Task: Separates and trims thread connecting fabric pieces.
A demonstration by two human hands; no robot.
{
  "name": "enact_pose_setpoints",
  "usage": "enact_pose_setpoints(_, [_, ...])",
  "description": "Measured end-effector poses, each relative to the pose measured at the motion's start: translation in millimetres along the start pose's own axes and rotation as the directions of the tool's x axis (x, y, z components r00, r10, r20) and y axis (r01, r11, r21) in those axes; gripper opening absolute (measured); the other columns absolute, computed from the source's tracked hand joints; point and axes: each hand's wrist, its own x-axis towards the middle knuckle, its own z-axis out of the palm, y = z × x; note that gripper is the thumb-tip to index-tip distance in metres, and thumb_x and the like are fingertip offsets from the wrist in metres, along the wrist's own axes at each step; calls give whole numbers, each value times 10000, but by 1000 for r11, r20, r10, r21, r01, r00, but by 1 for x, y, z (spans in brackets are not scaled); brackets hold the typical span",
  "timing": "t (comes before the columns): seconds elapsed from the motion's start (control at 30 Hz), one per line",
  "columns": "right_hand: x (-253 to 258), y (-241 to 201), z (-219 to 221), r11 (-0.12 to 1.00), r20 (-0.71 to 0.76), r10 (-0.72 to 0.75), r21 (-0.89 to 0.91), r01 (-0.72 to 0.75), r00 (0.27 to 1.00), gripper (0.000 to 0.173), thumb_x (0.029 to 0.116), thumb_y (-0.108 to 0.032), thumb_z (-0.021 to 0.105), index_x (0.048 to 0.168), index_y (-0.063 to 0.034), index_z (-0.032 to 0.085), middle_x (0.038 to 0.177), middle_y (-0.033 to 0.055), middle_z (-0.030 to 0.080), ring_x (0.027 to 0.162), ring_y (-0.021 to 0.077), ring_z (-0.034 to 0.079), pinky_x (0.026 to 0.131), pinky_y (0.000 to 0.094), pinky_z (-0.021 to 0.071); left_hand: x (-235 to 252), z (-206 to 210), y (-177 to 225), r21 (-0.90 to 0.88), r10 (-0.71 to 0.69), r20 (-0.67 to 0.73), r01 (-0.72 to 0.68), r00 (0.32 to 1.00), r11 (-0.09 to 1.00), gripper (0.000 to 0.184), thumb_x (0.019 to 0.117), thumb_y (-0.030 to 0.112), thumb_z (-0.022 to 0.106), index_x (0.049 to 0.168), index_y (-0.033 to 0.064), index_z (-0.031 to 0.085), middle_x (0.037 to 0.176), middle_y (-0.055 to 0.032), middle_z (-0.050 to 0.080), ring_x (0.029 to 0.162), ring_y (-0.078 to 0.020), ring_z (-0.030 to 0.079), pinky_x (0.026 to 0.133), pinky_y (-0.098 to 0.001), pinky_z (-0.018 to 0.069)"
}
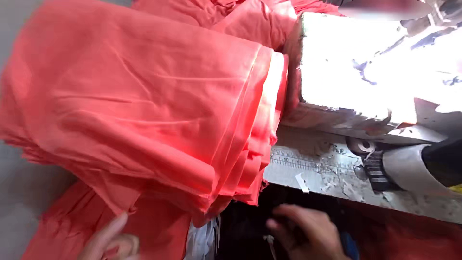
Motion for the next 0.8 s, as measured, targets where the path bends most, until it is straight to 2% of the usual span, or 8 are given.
enact_pose_setpoints(0.07, [38, -1, -8, 999, -181, -47, -9, 46, 982, 264, 1013, -312, 641, 1069, -55, 666, 682, 7, 614, 561, 27, 555, 528, 164, 477, 34, 0, 17, 448, 235, 185, -294, 954, 844, 515, 1003, 449, 628, 1389, 118, 553, 948, -37, 600, 816, -121, 558, 754, -274, 460])
enact_pose_setpoints(0.13, [79, -3, -5, 999, -259, -25, 13, 29, 965, 319, 989, -289, 664, 1122, 0, 693, 691, 26, 619, 562, 43, 536, 527, 189, 465, 71, 4, 27, 562, 375, 392, -541, 840, 625, 327, 1007, 351, 598, 1182, 103, 720, 781, -136, 634, 691, -307, 603, 614, -451, 457])
enact_pose_setpoints(0.2, [107, 0, 3, 994, -212, 56, 106, -34, 976, 261, 940, -234, 667, 1077, -17, 714, 746, 31, 675, 626, 64, 608, 587, 246, 527, 107, -23, 28, 544, 386, 409, -561, 827, 624, 283, 1002, 239, 544, 1099, 85, 761, 850, -115, 702, 756, -248, 676, 635, -421, 530])
enact_pose_setpoints(0.3, [113, 15, 19, 929, -152, 57, 370, 4, 987, 190, 993, -137, 570, 907, -10, 682, 718, 3, 617, 655, -16, 554, 630, 145, 466, 128, -81, 36, 244, 207, -63, -186, 976, 952, 228, 1047, 121, 535, 1204, -12, 632, 1078, -13, 681, 999, -42, 651, 912, -236, 535])
enact_pose_setpoints(0.37, [111, 20, 19, 877, -164, -8, 473, 86, 986, 252, 1036, -135, 532, 892, 14, 677, 739, -2, 627, 686, -50, 554, 652, 112, 465, 111, -73, 35, 152, 261, -281, -225, 924, 962, 120, 1010, 60, 558, 1083, 5, 637, 960, 29, 685, 911, -11, 661, 830, -225, 553])
enact_pose_setpoints(0.57, [104, 22, 14, 802, -236, -63, 567, 190, 970, 285, 1058, -146, 505, 872, -5, 670, 764, -55, 638, 718, -97, 565, 677, 82, 480, 68, 45, 37, 456, 463, 368, -591, 806, 666, 318, 1031, 375, 589, 1128, 137, 777, 654, -59, 579, 562, -213, 547, 525, -340, 423])
enact_pose_setpoints(0.7, [101, 22, 15, 809, -246, -113, 540, 233, 963, 295, 1071, -159, 493, 881, -8, 660, 759, -56, 622, 719, -107, 546, 678, 68, 456, 79, 37, 44, 485, 412, 342, -535, 844, 692, 228, 1014, 244, 595, 976, 114, 777, 671, -32, 614, 589, -167, 578, 532, -311, 441])
enact_pose_setpoints(0.8, [101, 21, 18, 813, -281, -98, 530, 240, 955, 289, 1057, -143, 507, 865, 5, 663, 749, -38, 622, 709, -101, 545, 671, 64, 453, 104, -5, 59, 508, 389, 87, -377, 917, 775, 214, 1004, 182, 626, 1100, 13, 716, 951, -85, 733, 776, -119, 688, 680, -304, 568])
